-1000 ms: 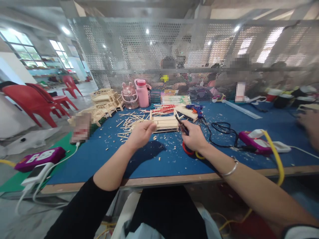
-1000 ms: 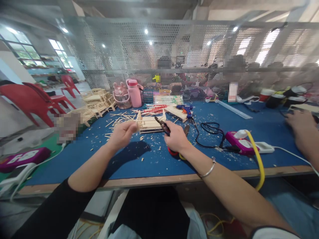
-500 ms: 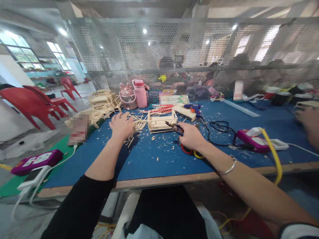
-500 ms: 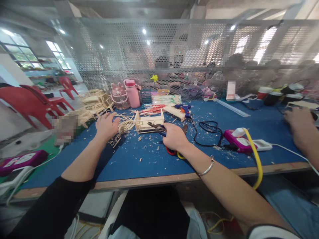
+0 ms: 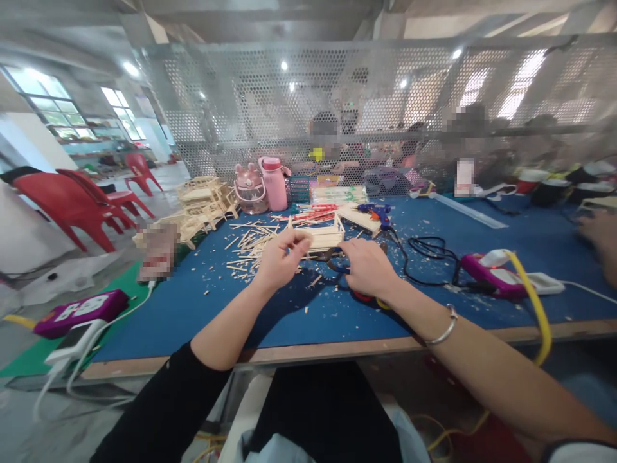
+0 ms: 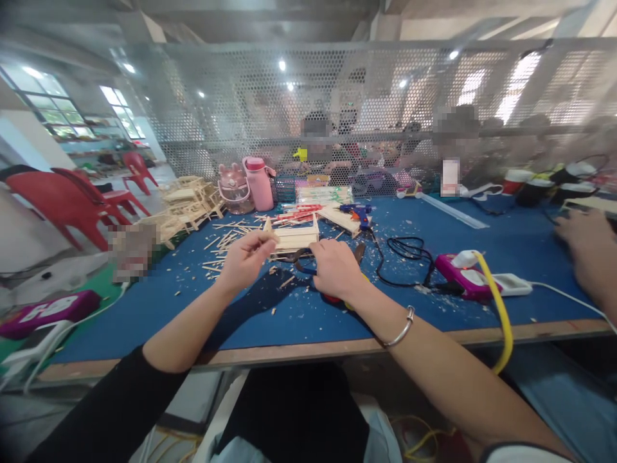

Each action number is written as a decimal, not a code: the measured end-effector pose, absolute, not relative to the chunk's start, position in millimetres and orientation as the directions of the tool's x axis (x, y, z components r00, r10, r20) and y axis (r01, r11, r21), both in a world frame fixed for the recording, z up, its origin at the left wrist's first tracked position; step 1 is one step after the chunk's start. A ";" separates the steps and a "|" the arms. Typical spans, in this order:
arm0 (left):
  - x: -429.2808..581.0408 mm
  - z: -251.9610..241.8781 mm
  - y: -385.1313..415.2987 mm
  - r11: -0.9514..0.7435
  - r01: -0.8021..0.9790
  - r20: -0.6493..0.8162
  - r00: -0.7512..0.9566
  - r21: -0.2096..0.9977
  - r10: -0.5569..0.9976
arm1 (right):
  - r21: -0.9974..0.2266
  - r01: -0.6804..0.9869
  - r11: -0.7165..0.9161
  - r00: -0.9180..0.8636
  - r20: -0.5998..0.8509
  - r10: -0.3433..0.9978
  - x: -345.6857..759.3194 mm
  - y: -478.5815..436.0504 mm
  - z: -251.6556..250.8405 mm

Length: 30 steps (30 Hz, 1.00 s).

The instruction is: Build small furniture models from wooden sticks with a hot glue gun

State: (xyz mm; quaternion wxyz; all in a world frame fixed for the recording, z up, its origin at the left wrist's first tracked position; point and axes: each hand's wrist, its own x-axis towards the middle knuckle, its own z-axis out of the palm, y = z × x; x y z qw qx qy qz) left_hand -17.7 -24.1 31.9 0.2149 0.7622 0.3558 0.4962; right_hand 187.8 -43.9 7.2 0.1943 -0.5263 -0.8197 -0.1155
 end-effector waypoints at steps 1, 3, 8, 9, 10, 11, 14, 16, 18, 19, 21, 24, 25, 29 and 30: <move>-20.8 32.4 -21.3 -0.626 0.252 0.608 0.155 0.738 0.779 | -0.034 0.910 0.413 -0.356 0.446 0.821 189.2 -42.2 8.2; -27.5 33.1 -15.2 -0.574 0.078 0.576 -0.001 0.815 0.817 | -0.096 0.918 0.386 -0.303 0.459 0.835 195.2 -39.5 12.3; -34.6 30.7 -7.9 -0.415 -0.127 0.418 -0.002 0.901 0.908 | -0.300 0.954 0.004 0.080 0.271 0.959 235.0 -49.6 21.9; -33.3 29.8 -8.5 -0.400 -0.136 0.406 0.022 0.906 0.914 | -0.284 0.954 -0.097 0.159 0.204 0.966 245.6 -54.1 19.9; -31.4 28.7 -9.4 -0.393 -0.142 0.403 0.046 0.908 0.914 | -0.244 0.953 -0.180 0.222 0.155 0.963 255.7 -58.7 15.9; -29.0 27.5 -10.5 -0.392 -0.142 0.404 0.070 0.909 0.912 | -0.198 0.950 -0.241 0.267 0.115 0.957 264.8 -62.9 10.5; -21.4 23.4 -14.0 -0.369 -0.129 0.386 0.153 0.920 0.910 | -0.093 0.943 -0.318 0.325 0.078 0.942 280.9 -72.2 -7.2; -17.4 20.3 -15.9 -0.296 -0.164 0.328 0.225 0.941 0.918 | -0.045 0.945 -0.323 0.326 0.165 0.931 279.6 -76.3 -10.5; -14.3 17.5 -17.7 -0.178 -0.243 0.249 0.302 0.953 0.920 | -0.049 0.963 -0.265 0.266 0.326 0.907 268.3 -80.2 -1.5; -13.0 16.5 -18.7 -0.117 -0.282 0.213 0.340 0.952 0.916 | -0.078 0.979 -0.190 0.205 0.411 0.888 259.3 -81.9 7.2; -11.1 15.2 -21.1 -0.025 -0.332 0.166 0.404 0.943 0.900 | -0.194 0.974 0.117 0.005 0.534 0.846 235.9 -82.4 28.6; -10.3 15.3 -24.8 0.006 -0.345 0.158 0.446 0.938 0.881 | -0.424 0.729 0.538 -0.279 0.533 0.799 195.7 -69.1 53.9; -10.7 15.6 -25.6 0.001 -0.342 0.162 0.449 0.940 0.879 | -0.463 0.640 0.613 -0.344 0.540 0.768 183.5 -60.9 57.3; -14.1 15.9 -25.4 -0.007 -0.324 0.157 0.438 0.946 0.885 | -0.611 0.327 0.721 -0.542 0.504 0.673 152.7 -27.4 48.4; -14.7 15.6 -24.5 -0.012 -0.314 0.154 0.431 0.949 0.889 | -0.659 0.272 0.701 -0.551 0.491 0.675 150.0 -22.4 43.4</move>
